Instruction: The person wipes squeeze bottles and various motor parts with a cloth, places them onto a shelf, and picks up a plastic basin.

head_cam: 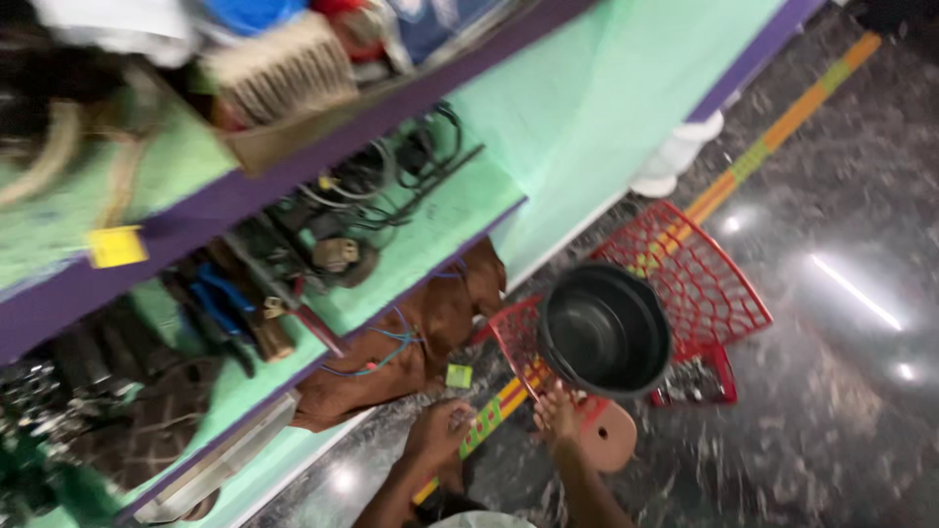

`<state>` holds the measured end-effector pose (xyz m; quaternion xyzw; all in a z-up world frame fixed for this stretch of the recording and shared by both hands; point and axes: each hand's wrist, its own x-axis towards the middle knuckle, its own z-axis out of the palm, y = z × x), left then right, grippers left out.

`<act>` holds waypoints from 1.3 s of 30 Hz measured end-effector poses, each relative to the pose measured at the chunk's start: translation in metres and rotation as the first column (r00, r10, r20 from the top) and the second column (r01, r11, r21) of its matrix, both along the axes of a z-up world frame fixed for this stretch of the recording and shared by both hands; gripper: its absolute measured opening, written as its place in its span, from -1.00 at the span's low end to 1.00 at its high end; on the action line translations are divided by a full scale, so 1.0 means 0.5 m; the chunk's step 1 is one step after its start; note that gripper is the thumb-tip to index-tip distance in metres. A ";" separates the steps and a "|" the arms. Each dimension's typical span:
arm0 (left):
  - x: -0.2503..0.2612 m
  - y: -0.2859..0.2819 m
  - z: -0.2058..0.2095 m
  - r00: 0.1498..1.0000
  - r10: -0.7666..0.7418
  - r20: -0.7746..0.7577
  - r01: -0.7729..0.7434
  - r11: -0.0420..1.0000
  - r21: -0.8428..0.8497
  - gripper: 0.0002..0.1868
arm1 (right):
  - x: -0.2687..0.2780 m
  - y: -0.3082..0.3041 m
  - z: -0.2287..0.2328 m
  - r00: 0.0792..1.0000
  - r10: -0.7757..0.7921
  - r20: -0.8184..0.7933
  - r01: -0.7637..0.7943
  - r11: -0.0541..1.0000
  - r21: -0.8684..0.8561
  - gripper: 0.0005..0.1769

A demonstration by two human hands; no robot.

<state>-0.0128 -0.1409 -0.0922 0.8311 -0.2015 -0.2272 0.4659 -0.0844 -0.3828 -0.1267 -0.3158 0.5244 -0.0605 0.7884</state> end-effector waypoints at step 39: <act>-0.053 -0.176 -0.200 0.864 0.073 -0.499 -0.116 0.992 -0.056 -0.57 | -0.126 -0.095 -0.103 0.955 -0.289 0.061 0.294 0.950 -0.103 -0.70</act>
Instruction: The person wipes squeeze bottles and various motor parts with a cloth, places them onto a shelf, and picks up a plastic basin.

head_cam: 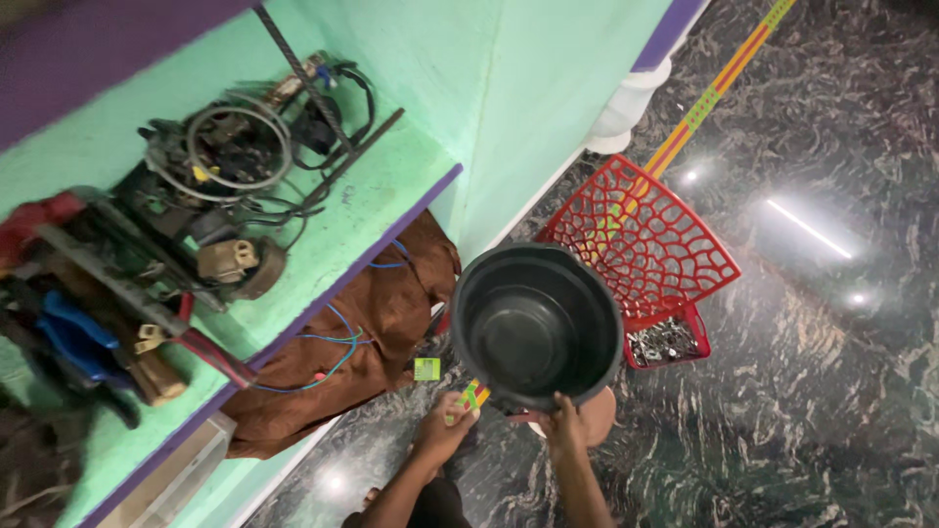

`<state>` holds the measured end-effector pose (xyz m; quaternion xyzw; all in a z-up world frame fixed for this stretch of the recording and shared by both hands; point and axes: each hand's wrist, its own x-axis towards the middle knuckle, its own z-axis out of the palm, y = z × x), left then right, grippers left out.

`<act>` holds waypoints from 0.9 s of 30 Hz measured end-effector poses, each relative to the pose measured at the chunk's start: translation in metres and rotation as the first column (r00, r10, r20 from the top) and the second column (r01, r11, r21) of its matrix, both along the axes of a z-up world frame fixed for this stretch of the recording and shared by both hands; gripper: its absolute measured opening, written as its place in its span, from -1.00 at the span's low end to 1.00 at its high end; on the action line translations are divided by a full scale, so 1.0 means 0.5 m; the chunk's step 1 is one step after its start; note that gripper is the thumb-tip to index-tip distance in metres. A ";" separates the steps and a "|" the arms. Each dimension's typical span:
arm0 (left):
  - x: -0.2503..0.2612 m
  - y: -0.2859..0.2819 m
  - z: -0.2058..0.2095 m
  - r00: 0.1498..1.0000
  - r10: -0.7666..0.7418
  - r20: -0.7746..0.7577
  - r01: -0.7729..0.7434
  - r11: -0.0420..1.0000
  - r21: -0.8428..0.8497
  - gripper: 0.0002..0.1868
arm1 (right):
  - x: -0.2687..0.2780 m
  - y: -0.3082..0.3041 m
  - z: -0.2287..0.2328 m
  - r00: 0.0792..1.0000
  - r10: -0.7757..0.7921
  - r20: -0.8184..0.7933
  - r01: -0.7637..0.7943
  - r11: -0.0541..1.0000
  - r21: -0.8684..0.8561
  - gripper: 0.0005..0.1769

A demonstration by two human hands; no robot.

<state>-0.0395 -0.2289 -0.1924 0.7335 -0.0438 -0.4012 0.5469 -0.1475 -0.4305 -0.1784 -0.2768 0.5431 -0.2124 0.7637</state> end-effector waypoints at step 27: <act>-0.014 0.310 0.465 0.854 0.497 -0.158 -0.519 0.784 -0.340 -0.46 | -0.083 0.067 0.391 0.896 0.329 -0.299 -0.417 0.854 -0.312 -0.36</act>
